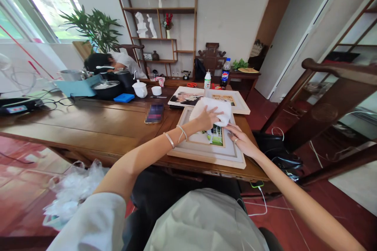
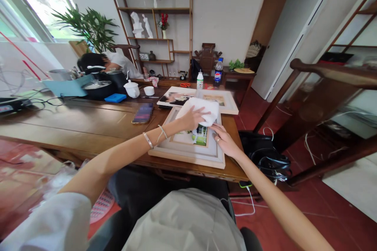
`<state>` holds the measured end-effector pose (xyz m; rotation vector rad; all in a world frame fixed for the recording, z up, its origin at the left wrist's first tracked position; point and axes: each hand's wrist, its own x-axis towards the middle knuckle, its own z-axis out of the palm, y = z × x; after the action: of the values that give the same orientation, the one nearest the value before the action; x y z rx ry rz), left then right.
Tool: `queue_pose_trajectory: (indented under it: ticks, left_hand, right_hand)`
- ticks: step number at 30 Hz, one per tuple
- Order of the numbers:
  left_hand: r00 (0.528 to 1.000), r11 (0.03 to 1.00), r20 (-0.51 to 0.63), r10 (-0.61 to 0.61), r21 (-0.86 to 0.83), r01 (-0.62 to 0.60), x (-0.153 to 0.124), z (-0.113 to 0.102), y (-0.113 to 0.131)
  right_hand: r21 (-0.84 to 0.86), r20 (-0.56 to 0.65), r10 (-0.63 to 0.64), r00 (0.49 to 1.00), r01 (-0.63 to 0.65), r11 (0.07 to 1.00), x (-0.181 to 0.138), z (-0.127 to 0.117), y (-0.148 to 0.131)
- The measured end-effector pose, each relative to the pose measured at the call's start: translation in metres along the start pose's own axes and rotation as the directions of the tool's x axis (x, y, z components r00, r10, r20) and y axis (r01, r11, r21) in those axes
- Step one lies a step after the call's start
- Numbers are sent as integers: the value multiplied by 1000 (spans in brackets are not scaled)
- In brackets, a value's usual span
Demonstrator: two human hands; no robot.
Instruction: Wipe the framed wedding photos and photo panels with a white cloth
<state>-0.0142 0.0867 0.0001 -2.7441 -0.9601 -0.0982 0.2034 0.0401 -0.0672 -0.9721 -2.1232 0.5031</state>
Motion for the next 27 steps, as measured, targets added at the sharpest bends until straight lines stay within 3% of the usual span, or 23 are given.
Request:
queue_pose_trajectory:
  ticks: [7, 11, 14, 19, 23, 27]
  left_hand:
    - [972, 982, 154, -179, 89, 166, -40, -11, -29]
    - [938, 950, 159, -307, 105, 293, -69, -16, -45]
    - [946, 950, 115, -303, 111, 290, -83, -13, -45]
    - [978, 979, 78, -195, 70, 190, -92, -11, -14]
    - [985, 996, 147, -87, -5, 88, -112, -32, 30]
    - [991, 996, 131, 19, -91, -7, -137, -49, 65]
  right_hand:
    - [17, 3, -37, 999, 37, 999, 0, 0, 2]
    - [18, -4, -24, 1000, 24, 1000, 0, 0, 2]
    - [18, -8, -29, 1000, 29, 999, 0, 0, 1]
    - [12, -15, -20, 1000, 20, 1000, 0, 0, 0]
    - [0, -22, -5, 1000, 5, 1000, 0, 1, 1]
    - [-13, -24, 0, 1000, -1, 1000, 0, 2, 1]
